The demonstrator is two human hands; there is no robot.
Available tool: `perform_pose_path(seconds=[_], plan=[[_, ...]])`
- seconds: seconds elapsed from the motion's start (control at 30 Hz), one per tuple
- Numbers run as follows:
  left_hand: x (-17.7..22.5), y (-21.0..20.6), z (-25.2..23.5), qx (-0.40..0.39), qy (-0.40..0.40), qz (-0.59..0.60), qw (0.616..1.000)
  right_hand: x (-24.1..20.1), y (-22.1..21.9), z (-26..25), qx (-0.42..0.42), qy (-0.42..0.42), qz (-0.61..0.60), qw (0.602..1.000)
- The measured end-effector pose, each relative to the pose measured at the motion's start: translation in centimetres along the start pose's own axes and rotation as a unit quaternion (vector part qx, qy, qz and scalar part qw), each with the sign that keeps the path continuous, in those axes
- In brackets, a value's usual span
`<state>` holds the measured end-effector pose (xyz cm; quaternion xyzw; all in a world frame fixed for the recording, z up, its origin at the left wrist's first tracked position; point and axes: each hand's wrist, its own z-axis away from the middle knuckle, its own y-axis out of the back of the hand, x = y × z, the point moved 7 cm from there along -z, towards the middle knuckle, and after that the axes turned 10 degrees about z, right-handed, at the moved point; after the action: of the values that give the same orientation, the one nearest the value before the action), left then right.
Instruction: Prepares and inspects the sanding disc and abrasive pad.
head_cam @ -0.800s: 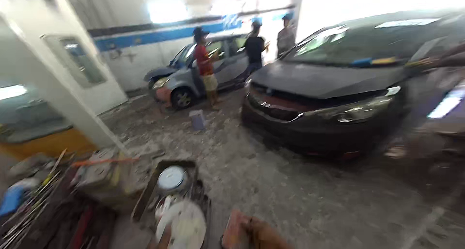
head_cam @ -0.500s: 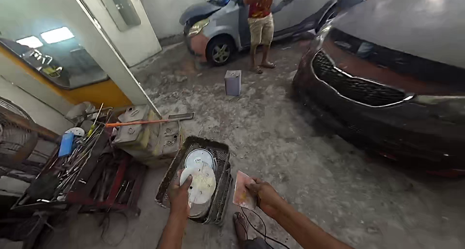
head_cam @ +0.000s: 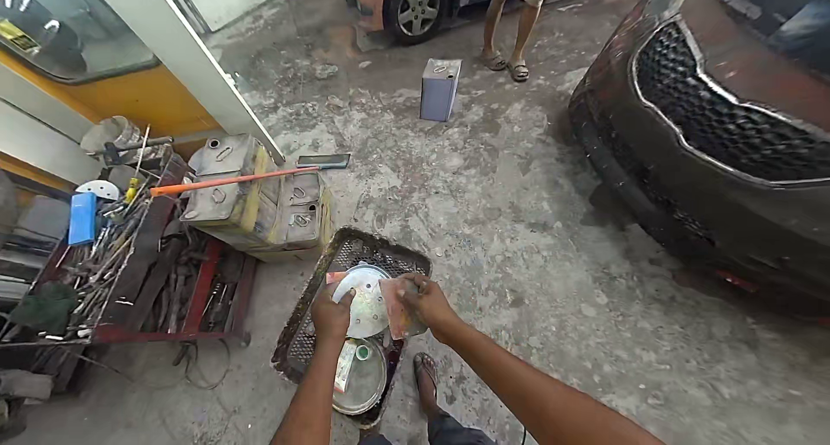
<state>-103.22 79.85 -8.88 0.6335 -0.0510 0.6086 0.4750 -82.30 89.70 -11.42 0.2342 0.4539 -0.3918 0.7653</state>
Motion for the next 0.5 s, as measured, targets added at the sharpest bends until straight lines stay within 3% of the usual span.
perform_pose_path(seconds=[0.13,0.27,0.5], plan=[[-0.8,-0.4,-0.7,-0.004,-0.005,-0.108,0.994,0.8,-1.6,-3.2,0.021,0.013,0.183,0.983],[-2.3,-0.7,-0.5,-0.014,-0.007,-0.161,0.987,1.9,-1.6,-3.7,0.062,0.023,0.403,0.913],[-3.2,-0.9,0.0,-0.087,0.005,-0.204,0.975,1.1,-2.1,-4.3,0.087,0.048,0.42,0.902]])
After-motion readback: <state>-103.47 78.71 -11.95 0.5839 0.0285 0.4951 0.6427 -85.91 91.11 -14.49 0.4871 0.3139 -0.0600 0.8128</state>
